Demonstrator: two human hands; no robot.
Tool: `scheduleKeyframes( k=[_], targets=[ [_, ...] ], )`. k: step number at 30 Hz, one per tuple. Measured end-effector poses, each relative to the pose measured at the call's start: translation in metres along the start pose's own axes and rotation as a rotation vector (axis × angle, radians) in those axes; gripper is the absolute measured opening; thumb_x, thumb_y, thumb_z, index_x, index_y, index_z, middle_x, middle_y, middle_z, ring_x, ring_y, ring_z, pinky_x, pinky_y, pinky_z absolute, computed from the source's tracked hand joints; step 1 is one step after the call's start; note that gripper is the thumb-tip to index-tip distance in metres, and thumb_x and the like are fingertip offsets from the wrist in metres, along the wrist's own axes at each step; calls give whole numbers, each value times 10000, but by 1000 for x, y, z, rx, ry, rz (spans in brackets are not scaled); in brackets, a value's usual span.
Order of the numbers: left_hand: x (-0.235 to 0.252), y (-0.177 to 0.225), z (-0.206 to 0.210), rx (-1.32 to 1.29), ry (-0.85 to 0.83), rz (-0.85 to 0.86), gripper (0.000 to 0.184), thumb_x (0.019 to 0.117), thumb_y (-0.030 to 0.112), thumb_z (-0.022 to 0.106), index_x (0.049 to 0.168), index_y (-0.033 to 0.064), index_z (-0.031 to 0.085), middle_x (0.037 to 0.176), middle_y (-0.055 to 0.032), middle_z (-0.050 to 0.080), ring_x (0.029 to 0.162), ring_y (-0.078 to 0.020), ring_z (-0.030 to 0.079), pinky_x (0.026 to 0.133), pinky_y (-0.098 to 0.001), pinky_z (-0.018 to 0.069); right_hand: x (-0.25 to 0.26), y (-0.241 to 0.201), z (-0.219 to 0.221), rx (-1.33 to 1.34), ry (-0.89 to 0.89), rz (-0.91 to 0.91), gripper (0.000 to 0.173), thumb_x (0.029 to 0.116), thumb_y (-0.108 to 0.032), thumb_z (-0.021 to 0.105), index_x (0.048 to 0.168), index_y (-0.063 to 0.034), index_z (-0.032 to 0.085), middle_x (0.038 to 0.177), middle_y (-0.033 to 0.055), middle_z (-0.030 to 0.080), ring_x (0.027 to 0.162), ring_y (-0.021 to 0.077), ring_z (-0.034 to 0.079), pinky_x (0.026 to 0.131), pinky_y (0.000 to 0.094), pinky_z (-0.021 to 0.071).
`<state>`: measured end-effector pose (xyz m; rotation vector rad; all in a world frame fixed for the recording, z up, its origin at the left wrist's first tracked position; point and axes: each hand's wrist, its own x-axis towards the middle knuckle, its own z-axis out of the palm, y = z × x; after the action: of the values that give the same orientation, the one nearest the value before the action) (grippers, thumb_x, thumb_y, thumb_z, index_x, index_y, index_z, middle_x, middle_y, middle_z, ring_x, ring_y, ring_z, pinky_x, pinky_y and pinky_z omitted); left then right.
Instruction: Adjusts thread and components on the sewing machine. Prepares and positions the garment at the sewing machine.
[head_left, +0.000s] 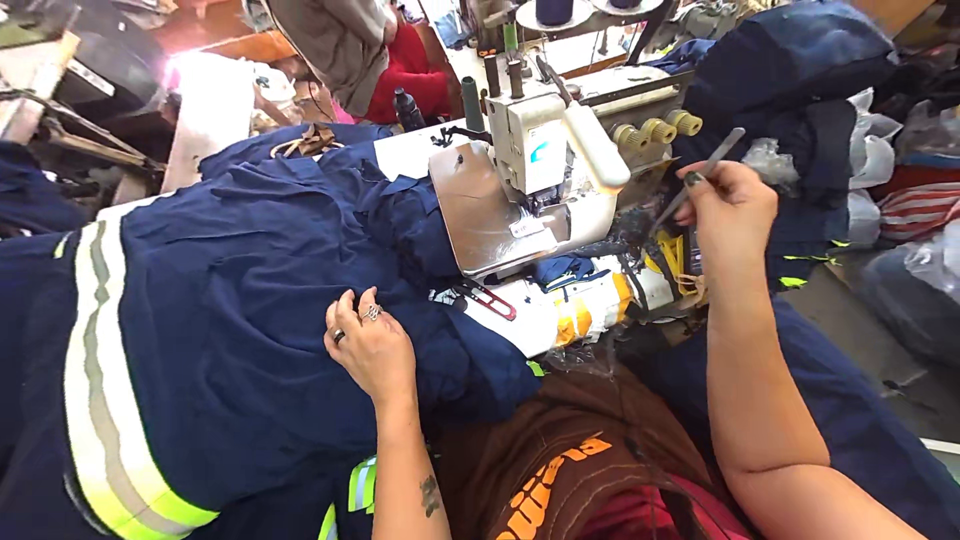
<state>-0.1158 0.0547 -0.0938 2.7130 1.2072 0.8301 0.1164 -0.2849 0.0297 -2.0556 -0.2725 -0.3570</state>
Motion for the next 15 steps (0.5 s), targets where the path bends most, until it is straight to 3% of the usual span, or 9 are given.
scheduleKeyframes(
  k=[5,8,11,13,15],
  targets=[
    [0,-1,1,-4,15,-7,380,1083,160,376,1305,93,676,1428,-184,586,1393,-390,487,1145,-590,333,12,0,36,-29,-18,154,210,1048,-138,541,1172,-8,648,958,103,718,733,134,730,713,327,634],
    [4,1,-2,-58,88,-18,349,1052,159,446,1306,102,680,1440,-200,571,1424,-434,428,1162,-640,261,17,1,47,-39,-15,140,303,1019,-85,535,1304,5,581,1059,145,690,816,193,736,770,389,636],
    [32,16,-17,-123,253,113,303,1030,144,511,1265,113,699,1458,-189,554,1451,-460,361,1171,-674,196,12,-3,43,-7,-30,148,436,1019,-76,555,1440,-19,459,1129,163,651,847,214,736,788,404,640],
    [67,38,-28,-191,248,267,296,1047,128,482,1245,89,699,1417,-175,590,1417,-418,427,1173,-635,259,8,-5,32,-15,-32,126,463,1023,-90,549,1467,-25,435,1144,169,653,830,216,733,774,410,641],
    [113,70,-34,-278,132,392,299,1052,95,459,1211,60,710,1326,-165,658,1333,-374,541,1138,-589,357,8,-7,15,-12,-35,85,456,1023,-103,550,1457,-9,446,1143,175,649,807,207,726,749,400,643]
  ],
)
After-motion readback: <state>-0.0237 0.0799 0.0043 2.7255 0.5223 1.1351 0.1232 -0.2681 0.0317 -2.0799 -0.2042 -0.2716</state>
